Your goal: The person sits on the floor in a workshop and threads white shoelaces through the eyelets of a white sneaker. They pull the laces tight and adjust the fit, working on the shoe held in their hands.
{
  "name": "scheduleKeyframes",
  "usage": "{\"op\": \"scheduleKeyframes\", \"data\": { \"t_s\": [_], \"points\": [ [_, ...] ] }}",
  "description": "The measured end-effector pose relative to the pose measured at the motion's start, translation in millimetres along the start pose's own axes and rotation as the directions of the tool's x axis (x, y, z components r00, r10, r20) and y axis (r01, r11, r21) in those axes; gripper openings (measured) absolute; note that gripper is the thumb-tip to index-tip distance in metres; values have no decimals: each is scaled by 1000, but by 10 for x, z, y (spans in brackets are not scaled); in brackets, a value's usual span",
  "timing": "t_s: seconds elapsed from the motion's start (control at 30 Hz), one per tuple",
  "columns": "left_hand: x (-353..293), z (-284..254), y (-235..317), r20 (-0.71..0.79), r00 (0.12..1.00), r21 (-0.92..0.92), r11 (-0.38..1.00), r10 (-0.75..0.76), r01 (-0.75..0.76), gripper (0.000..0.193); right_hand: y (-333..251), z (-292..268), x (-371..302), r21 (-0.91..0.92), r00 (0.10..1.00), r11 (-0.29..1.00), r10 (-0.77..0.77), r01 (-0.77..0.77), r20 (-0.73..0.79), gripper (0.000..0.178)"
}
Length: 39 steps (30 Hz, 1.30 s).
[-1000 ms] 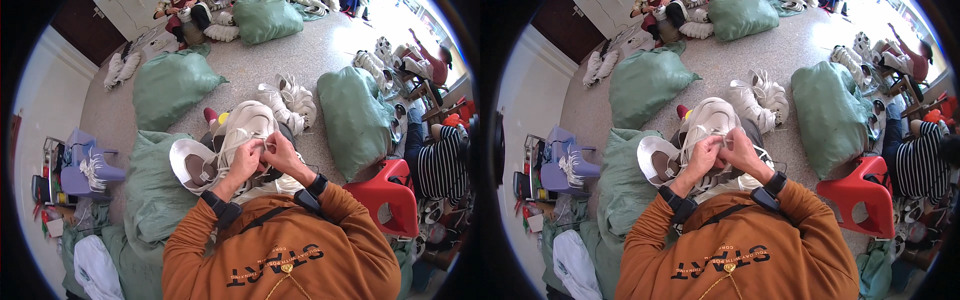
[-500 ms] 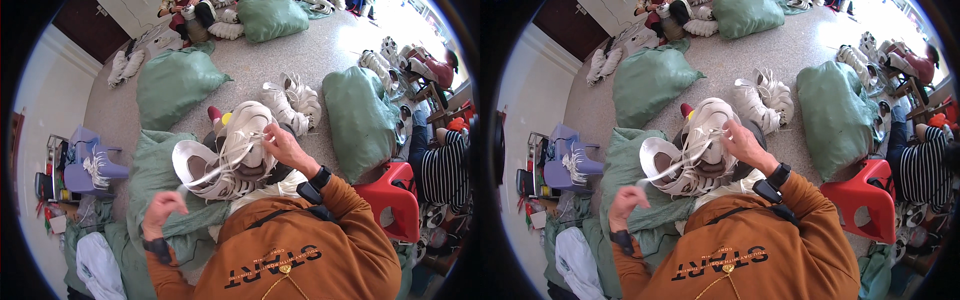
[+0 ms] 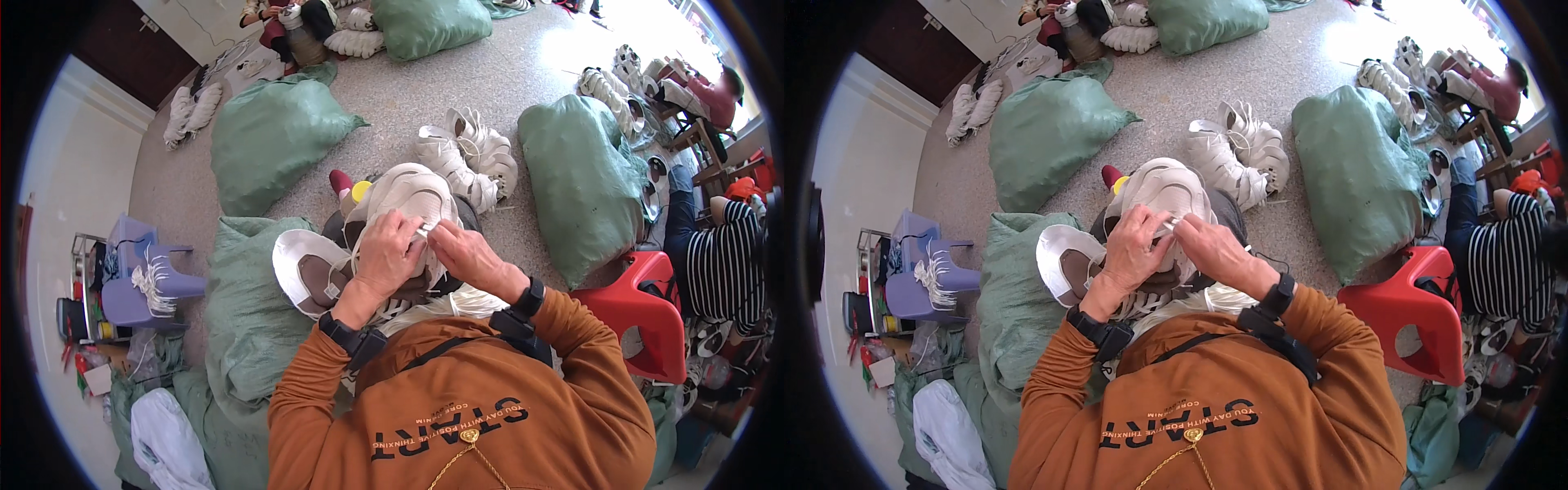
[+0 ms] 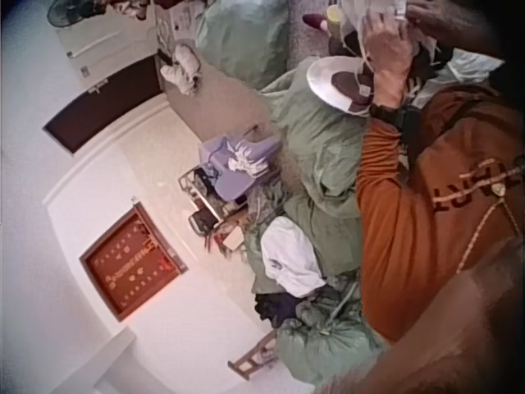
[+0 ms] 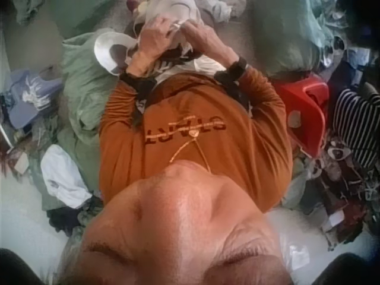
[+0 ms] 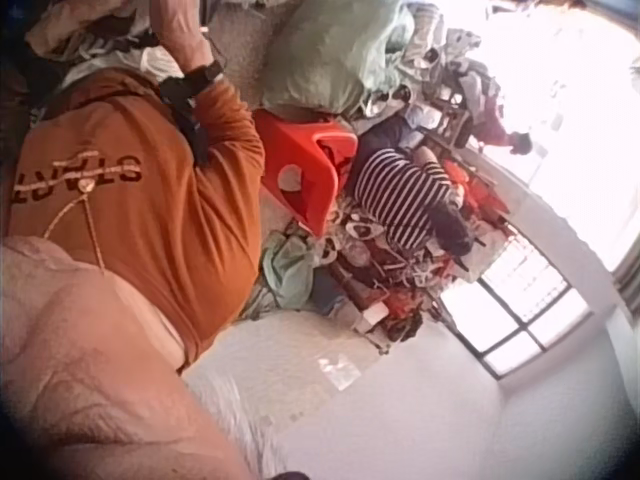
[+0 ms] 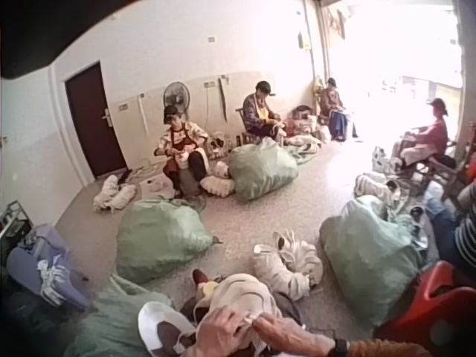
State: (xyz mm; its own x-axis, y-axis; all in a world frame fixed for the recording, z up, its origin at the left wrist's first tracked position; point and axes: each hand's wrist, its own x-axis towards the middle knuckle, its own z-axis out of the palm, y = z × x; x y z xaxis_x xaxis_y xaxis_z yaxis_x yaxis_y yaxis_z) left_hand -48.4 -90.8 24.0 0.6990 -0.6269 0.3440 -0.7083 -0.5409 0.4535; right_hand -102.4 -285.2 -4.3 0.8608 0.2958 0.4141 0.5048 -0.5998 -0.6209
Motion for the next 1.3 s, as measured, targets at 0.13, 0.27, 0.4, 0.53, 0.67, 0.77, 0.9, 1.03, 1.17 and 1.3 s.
{"op": "scheduleKeyframes", "data": {
  "t_s": [0.13,0.27,0.4,0.53,0.67,0.77,0.9,1.03,1.17,1.3],
  "points": [
    [-1,-60,6,26,999,-14,1000,25,-25,34,-148,-9,-233,490,925,792,368,-364,91,11],
    [-113,-46,-1,-74,997,-29,999,25,-28,31,-132,32,-219,735,712,264,578,-625,399,18],
    [-229,-96,108,19,994,104,989,106,-108,28,86,-92,-213,597,673,334,507,-730,539,19],
    [-236,46,86,-8,990,235,963,140,-134,22,68,-101,-191,337,873,813,484,-474,59,15],
    [-191,51,43,-30,991,223,967,130,-120,15,-120,-49,-202,641,827,606,556,-471,82,17],
    [-172,-24,44,-18,991,175,977,130,-125,13,-189,-95,-200,656,734,375,524,-655,432,19],
    [-168,-31,61,20,988,170,974,150,-152,9,-74,87,-218,595,746,501,604,-628,279,30],
    [-170,-82,45,68,986,140,977,152,-160,7,-126,173,-139,265,875,836,479,-480,73,33],
    [-385,-344,-17,100,976,19,980,194,-197,9,-193,195,-34,62,904,903,427,-426,-7,23],
    [-1017,-902,-78,178,980,187,975,87,-121,10,42,280,-49,105,921,940,340,-326,-189,17]
  ]
}}
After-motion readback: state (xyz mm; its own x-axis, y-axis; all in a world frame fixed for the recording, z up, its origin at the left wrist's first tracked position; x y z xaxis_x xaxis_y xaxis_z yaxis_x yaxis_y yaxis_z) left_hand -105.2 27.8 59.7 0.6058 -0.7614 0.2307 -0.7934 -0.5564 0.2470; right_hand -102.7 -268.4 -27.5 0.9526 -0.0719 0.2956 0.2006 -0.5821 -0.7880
